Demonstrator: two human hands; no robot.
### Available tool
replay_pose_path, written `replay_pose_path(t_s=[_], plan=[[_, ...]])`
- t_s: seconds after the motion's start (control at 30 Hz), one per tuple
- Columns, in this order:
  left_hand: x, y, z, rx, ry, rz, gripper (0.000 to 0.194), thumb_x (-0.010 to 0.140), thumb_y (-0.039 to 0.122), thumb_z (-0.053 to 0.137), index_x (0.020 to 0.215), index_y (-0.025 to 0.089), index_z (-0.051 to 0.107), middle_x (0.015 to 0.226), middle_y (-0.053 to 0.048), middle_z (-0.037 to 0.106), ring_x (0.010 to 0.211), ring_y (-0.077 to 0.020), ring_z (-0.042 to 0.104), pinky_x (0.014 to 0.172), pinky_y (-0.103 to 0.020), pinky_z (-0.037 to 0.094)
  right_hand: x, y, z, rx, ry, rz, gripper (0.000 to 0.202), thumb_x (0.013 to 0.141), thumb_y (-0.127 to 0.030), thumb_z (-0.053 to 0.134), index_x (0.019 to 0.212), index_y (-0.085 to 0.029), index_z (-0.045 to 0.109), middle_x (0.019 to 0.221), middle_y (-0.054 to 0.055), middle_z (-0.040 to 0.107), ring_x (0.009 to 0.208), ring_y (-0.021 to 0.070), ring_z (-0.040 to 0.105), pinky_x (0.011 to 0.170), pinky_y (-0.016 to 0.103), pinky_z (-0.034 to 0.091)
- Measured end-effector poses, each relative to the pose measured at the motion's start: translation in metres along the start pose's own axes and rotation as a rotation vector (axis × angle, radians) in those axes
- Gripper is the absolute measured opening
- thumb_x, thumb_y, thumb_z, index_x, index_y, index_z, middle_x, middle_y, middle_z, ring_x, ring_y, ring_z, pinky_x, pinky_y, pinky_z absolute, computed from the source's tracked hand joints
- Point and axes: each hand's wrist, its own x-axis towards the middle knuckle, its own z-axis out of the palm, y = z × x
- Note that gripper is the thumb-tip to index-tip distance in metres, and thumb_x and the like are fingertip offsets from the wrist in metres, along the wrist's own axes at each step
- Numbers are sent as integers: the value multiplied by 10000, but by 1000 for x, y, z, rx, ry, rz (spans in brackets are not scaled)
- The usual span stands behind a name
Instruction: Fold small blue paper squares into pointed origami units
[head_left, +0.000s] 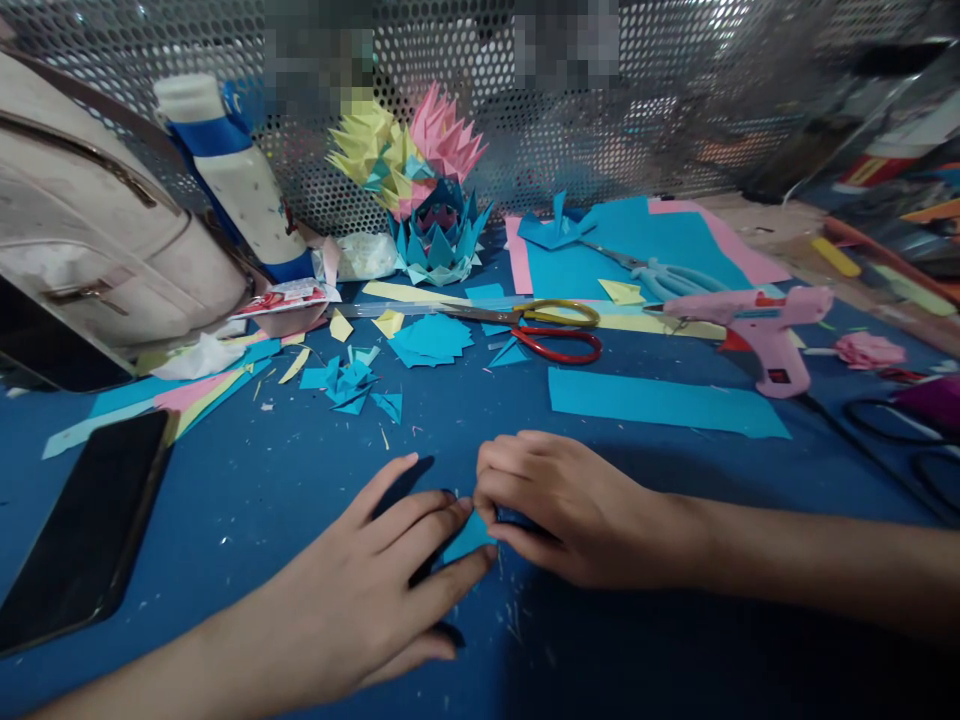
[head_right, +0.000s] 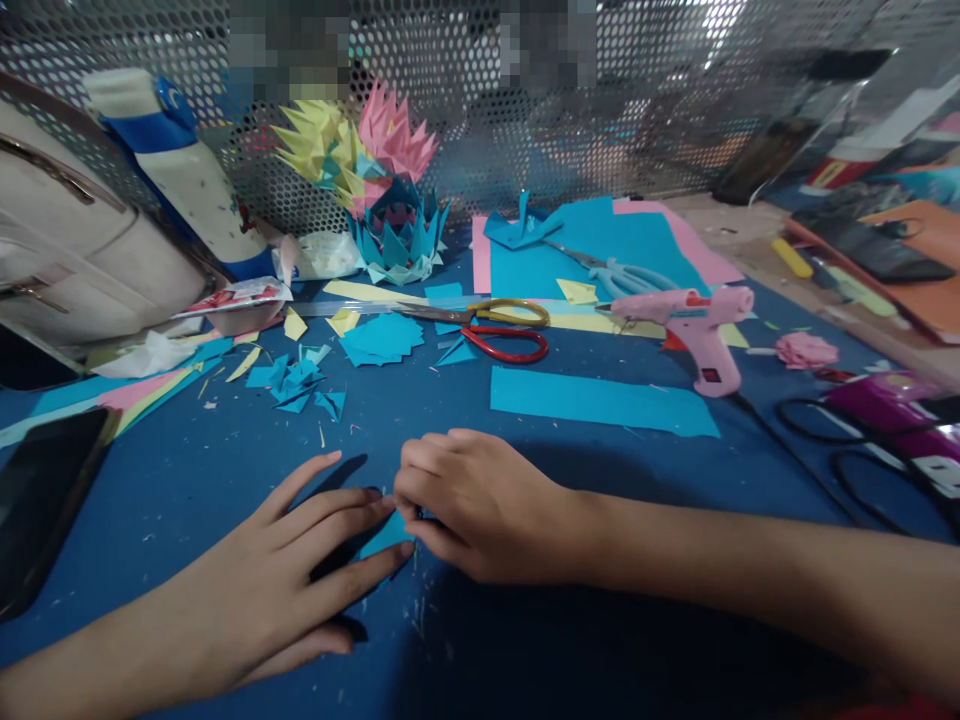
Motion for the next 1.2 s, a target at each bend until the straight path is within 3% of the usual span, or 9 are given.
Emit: replay_pose_path(t_s=[0.3, 0.6, 0.8, 1.2], plan=[[0, -2, 0, -4, -23, 3, 513, 994, 530, 504, 1412, 233, 494, 1306, -123, 572, 1272, -285, 488, 1198, -576, 43, 2, -2, -2, 13, -37, 33, 53, 951, -191, 499, 968, -170, 545, 987, 64, 580, 862, 186, 489, 784, 325, 361], [-1, 0, -3, -25, -62, -17, 546, 1017, 517, 453, 1467, 209, 431, 1331, -112, 552, 1276, -280, 485, 1214, -568, 39, 1, -2, 0, -15, 32, -19, 79, 943, -164, 488, 1008, -157, 532, 979, 71, 586, 838, 184, 467, 770, 318, 360], [-1, -1, -1, -31, -46, -9, 539, 1009, 518, 471, 1459, 222, 439, 1333, -116, 551, 1276, -279, 489, 1209, -595, 86, 3, -4, -2, -45, -21, 17, 71, 941, -175, 472, 957, -162, 540, 939, 68, 572, 800, 183, 455, 736, 317, 352], [-1, 0, -2, -28, -48, -18, 481, 1021, 456, 475, 1438, 218, 461, 1318, -129, 555, 1262, -286, 497, 1194, -606, 111, 1, -4, 0, -47, 48, -37, 133, 951, -146, 429, 1027, -134, 538, 990, 110, 592, 839, 195, 465, 772, 334, 383]])
